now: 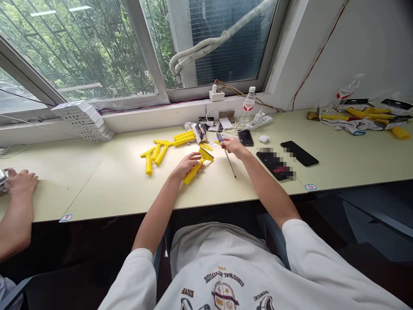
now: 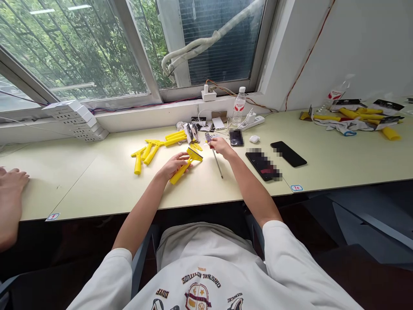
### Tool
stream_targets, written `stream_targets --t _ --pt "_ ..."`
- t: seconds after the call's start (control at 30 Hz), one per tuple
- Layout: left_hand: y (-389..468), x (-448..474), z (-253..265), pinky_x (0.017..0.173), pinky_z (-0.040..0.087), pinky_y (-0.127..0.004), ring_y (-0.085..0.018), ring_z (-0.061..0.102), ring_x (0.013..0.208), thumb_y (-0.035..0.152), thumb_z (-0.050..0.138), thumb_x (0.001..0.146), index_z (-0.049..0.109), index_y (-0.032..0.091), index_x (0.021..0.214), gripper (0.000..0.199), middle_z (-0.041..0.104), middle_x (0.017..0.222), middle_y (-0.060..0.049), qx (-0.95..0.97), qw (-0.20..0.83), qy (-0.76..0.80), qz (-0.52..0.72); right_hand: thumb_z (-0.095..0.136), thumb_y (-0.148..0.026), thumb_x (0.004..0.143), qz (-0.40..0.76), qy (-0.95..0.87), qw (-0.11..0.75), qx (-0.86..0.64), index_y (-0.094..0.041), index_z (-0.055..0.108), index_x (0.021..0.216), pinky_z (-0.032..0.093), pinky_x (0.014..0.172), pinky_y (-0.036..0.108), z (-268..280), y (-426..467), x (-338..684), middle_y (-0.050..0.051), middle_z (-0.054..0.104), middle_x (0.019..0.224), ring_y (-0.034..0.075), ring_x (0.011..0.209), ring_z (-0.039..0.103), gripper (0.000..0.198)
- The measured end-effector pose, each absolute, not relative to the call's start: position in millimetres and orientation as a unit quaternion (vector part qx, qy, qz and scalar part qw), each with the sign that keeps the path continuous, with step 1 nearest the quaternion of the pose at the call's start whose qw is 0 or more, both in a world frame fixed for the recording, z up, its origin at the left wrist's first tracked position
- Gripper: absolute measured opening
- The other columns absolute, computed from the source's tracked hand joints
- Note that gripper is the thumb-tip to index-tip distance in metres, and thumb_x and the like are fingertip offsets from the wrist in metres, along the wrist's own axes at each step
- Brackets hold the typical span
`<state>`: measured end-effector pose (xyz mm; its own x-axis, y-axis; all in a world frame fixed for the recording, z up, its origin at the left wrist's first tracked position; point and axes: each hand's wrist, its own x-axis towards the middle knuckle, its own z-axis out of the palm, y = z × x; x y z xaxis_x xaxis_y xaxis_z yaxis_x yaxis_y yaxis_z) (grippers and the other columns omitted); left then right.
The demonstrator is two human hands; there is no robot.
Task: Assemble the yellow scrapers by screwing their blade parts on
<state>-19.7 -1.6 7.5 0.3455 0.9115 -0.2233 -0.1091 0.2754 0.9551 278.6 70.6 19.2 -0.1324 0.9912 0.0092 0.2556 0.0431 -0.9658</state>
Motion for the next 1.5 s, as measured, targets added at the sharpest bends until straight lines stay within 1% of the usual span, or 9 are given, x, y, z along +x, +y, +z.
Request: stream_targets --t 0.07,0.17,0.3,0.53,0.63,0.77,0.97,1.3,1.5 --pt "-2 -20 7 0.072 0.069 -0.033 -0.030 0.086 0.103 0.007 0.085 0.078 0.067 0.020 0.139 0.065 0.071 0.151 -0.021 0.466 0.674 0.427 0.382 0.074 -0.035 0.072 0.558 -0.520 0.476 -0.437 -0.023 0.066 0.099 0.027 0.049 0.023 29 68 279 -0.001 0.062 0.075 0.011 0.055 0.042 0.030" --pt "-2 -19 7 0.071 0.069 -0.033 -0.030 0.086 0.104 0.007 0.085 0.077 0.067 0.021 0.139 0.066 0.072 0.148 -0.019 0.462 0.669 0.435 0.387 0.073 -0.032 0.067 0.598 -0.430 0.560 -0.379 -0.027 0.057 0.113 0.031 0.046 0.020 40 62 280 -0.003 0.065 0.078 0.011 0.053 0.046 0.048" --pt "-3 -19 10 0.071 0.068 -0.032 -0.029 0.086 0.102 0.006 0.084 0.076 0.068 0.021 0.135 0.063 0.072 0.149 -0.019 0.457 0.664 0.445 0.390 0.076 -0.034 0.072 0.572 -0.393 0.618 -0.370 -0.035 0.045 0.135 0.038 0.045 0.020 47 55 280 -0.006 0.065 0.078 0.013 0.054 0.055 0.071" --pt "-2 -19 9 0.073 0.068 -0.033 -0.026 0.085 0.099 0.007 0.082 0.075 0.070 0.020 0.134 0.061 0.067 0.158 -0.020 0.456 0.660 0.449 0.393 0.075 -0.037 0.083 0.406 -0.420 0.721 -0.373 -0.040 0.034 0.143 0.047 0.041 0.024 50 45 272 -0.009 0.062 0.081 0.015 0.052 0.060 0.072" --pt "-2 -18 9 0.071 0.068 -0.033 -0.026 0.085 0.098 0.007 0.081 0.074 0.070 0.020 0.133 0.062 0.065 0.162 -0.020 0.452 0.659 0.453 0.395 0.075 -0.034 0.086 0.381 -0.433 0.729 -0.369 -0.042 0.030 0.146 0.050 0.042 0.025 51 40 267 -0.008 0.064 0.088 0.013 0.051 0.059 0.076" --pt "-2 -18 11 0.069 0.067 -0.032 -0.026 0.085 0.097 0.007 0.082 0.073 0.070 0.020 0.133 0.063 0.067 0.158 -0.020 0.447 0.658 0.457 0.397 0.075 -0.034 0.087 0.345 -0.459 0.733 -0.364 -0.041 0.031 0.145 0.051 0.043 0.027 50 35 262 -0.006 0.068 0.095 0.013 0.051 0.057 0.073" --pt "-2 -18 10 0.072 0.068 -0.033 -0.026 0.085 0.096 0.007 0.083 0.075 0.070 0.019 0.132 0.061 0.069 0.155 -0.020 0.451 0.660 0.450 0.398 0.074 -0.036 0.089 0.343 -0.467 0.715 -0.392 -0.041 0.031 0.147 0.056 0.048 0.031 54 28 258 -0.002 0.072 0.102 0.015 0.055 0.060 0.073" --pt "-3 -17 12 0.069 0.067 -0.031 -0.027 0.085 0.098 0.004 0.083 0.073 0.071 0.020 0.130 0.060 0.070 0.154 -0.019 0.448 0.657 0.460 0.395 0.073 -0.054 0.089 0.333 -0.490 0.684 -0.426 -0.044 0.029 0.155 0.060 0.053 0.037 59 18 257 0.004 0.074 0.114 0.020 0.065 0.064 0.080" --pt "-1 -19 9 0.072 0.069 -0.032 -0.027 0.085 0.098 0.005 0.084 0.074 0.070 0.018 0.133 0.062 0.072 0.151 -0.020 0.446 0.667 0.448 0.394 0.075 -0.045 0.086 0.363 -0.477 0.686 -0.413 -0.044 0.024 0.158 0.060 0.053 0.035 59 14 253 0.005 0.072 0.121 0.019 0.068 0.066 0.088"
